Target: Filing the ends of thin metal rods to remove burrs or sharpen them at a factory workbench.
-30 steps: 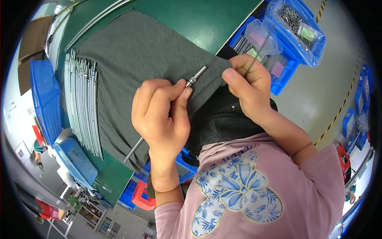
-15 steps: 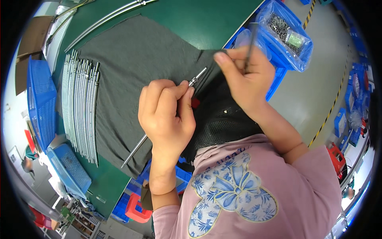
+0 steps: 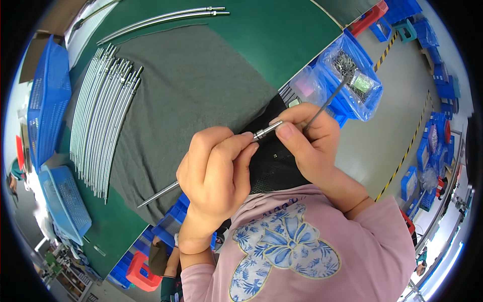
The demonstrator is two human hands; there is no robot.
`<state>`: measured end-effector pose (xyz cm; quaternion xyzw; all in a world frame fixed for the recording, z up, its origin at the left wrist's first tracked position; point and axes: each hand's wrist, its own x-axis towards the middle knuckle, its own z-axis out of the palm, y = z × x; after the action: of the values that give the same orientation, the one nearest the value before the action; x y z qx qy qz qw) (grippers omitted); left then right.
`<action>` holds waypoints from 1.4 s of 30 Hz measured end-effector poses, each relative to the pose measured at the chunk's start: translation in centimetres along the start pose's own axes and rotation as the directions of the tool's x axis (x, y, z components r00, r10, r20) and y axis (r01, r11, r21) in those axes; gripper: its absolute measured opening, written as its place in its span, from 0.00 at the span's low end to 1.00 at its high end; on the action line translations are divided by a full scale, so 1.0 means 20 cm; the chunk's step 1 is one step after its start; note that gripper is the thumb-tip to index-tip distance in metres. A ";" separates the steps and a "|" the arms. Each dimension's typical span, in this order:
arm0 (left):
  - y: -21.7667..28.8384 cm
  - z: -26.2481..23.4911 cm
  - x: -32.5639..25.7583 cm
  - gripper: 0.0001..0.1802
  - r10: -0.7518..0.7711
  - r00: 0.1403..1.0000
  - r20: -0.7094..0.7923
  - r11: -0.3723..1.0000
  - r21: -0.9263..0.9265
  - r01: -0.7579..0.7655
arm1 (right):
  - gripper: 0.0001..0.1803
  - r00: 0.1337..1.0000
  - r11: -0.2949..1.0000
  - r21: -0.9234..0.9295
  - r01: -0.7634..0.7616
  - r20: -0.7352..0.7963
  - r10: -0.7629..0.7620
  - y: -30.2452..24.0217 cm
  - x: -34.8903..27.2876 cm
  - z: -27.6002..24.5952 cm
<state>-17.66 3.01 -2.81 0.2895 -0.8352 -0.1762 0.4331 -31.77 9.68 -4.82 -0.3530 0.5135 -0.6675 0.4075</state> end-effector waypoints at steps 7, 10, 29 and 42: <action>0.04 -0.03 -0.01 0.14 0.014 1.000 -0.026 1.000 -0.021 -0.014 | 0.03 0.995 0.994 -0.044 0.098 0.033 -0.097 -0.03 -0.03 0.00; 0.05 -0.03 -0.01 0.14 0.004 0.999 -0.035 1.000 -0.027 -0.005 | 0.03 0.993 0.993 -0.024 0.116 0.031 -0.115 -0.03 -0.04 0.00; 0.01 -0.15 -0.10 0.12 -0.186 0.962 0.202 0.963 0.232 0.137 | 0.06 0.991 0.996 0.077 -0.051 0.125 0.041 -0.01 0.04 -0.10; -0.17 -0.21 0.11 0.27 -0.172 0.976 -0.132 0.892 0.400 0.211 | 0.13 0.990 0.994 0.022 -0.104 0.098 0.101 -0.07 0.47 -0.09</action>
<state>-14.13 -1.12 -0.96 0.4630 -0.7997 -0.0245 0.3816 -37.49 2.01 -3.31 -0.3524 0.5016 -0.6347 0.4705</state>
